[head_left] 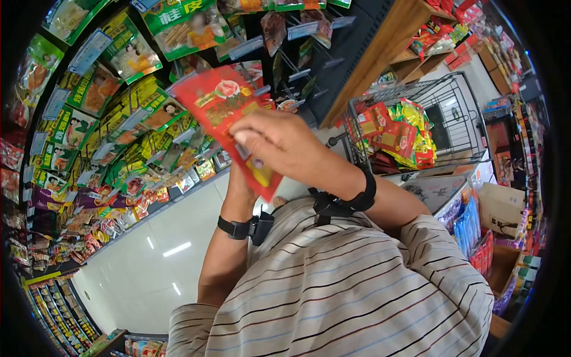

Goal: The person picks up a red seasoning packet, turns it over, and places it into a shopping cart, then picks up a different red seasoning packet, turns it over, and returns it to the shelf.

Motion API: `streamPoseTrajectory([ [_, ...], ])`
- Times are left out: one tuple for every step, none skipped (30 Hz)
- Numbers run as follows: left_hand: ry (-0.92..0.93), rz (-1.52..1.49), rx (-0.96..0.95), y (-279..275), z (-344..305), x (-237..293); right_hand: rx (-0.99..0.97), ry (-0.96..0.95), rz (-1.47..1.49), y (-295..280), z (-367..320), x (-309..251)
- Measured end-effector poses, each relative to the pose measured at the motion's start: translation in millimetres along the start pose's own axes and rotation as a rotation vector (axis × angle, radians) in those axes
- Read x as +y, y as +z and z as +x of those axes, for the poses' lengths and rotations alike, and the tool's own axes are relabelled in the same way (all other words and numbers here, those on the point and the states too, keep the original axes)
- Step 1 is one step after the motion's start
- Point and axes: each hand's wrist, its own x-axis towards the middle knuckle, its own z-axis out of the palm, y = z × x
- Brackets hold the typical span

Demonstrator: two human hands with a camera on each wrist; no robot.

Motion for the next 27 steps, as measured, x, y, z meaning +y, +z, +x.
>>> streamPoseTrajectory([
  [0.022, -0.080, -0.057, -7.6, -0.5, -2.2, -0.055, 0.005, 0.028, 0.9, -1.6, -3.9],
  [0.044, -0.161, -0.112, -14.1, -1.3, -4.4, -0.110, 0.013, 0.057, 0.4, -2.9, -9.3],
  [0.066, -0.243, -0.168, -15.3, -2.5, -2.3, -0.167, 0.020, 0.085, -0.7, -4.0, -12.2],
  [0.030, -0.193, -0.167, -16.4, -3.9, 1.3, -0.244, 0.042, 0.079, -3.5, -6.0, -12.2],
  [-0.016, -0.301, -0.150, -14.3, -4.9, 4.5, -0.230, 0.053, 0.111, -6.0, -9.5, -11.8],
  [-0.059, -0.406, -0.134, -11.4, -5.4, 8.2, -0.215, 0.062, 0.145, -9.0, -13.6, -11.8],
  [-0.101, -0.511, -0.120, -11.1, -5.4, 10.8, -0.199, 0.069, 0.178, -14.4, -17.0, -10.9],
  [-0.082, -0.542, -0.132, -15.9, -5.5, 7.2, -0.206, 0.150, 0.102, -28.5, -17.6, -13.0],
  [-0.096, -0.602, -0.170, -15.1, -6.2, 10.3, -0.107, 0.224, 0.173, -37.3, -19.3, -9.5],
  [-0.113, -0.663, -0.209, -12.4, -7.7, 14.7, -0.006, 0.300, 0.242, -45.4, -20.7, -5.8],
  [-0.133, -0.725, -0.248, -11.0, -8.7, 16.3, 0.097, 0.378, 0.310, -53.7, -21.9, -1.5],
  [-0.156, -0.809, -0.263, -15.2, -8.3, 15.1, 0.127, 0.368, 0.284, -62.8, -22.7, 7.6],
  [-0.157, -0.816, -0.252, -15.4, -9.2, 15.9, 0.159, 0.358, 0.258, -71.0, -23.3, 20.5],
  [-0.159, -0.821, -0.242, -14.9, -10.6, 17.5, 0.194, 0.349, 0.233, -75.2, -22.4, 29.5],
  [-0.164, -0.826, -0.234, -15.1, -10.7, 18.6, 0.170, 0.415, 0.252, -76.3, -20.7, 33.4],
  [-0.167, -0.803, -0.223, -16.9, -10.1, 18.4, 0.148, 0.482, 0.271, -76.5, -20.0, 36.1],
  [-0.170, -0.780, -0.212, -19.4, -9.9, 17.7, 0.126, 0.550, 0.292, -75.9, -19.9, 39.2],
  [-0.174, -0.758, -0.201, -21.9, -9.4, 16.9, 0.094, 0.606, 0.341, -71.7, -19.4, 45.3],
  [-0.166, -0.719, -0.176, -23.6, -8.6, 15.9, 0.046, 0.618, 0.348, -68.4, -19.5, 46.5],
  [-0.157, -0.680, -0.152, -25.2, -7.5, 14.8, -0.003, 0.629, 0.356, -65.3, -19.7, 47.3],
  [-0.146, -0.642, -0.126, -26.9, -7.1, 14.1, -0.054, 0.639, 0.364, -61.7, -19.7, 48.5],
  [-0.122, -0.554, -0.087, -27.3, -8.2, 15.6, -0.056, 0.643, 0.388, -56.6, -21.2, 51.9],
  [-0.123, -0.576, -0.093, -28.2, -8.7, 16.2, -0.057, 0.634, 0.398, -52.9, -22.5, 55.1],
  [-0.124, -0.600, -0.100, -28.7, -8.4, 16.2, -0.058, 0.625, 0.408, -50.4, -23.9, 58.0],
  [-0.124, -0.624, -0.108, -29.4, -7.9, 16.4, -0.059, 0.616, 0.416, -48.7, -24.8, 59.9],
  [-0.141, -0.633, -0.101, -30.1, -6.9, 17.1, -0.051, 0.615, 0.428, -47.7, -25.1, 61.0],
  [-0.157, -0.642, -0.095, -30.9, -5.8, 18.3, -0.044, 0.612, 0.440, -46.7, -25.1, 62.0],
])
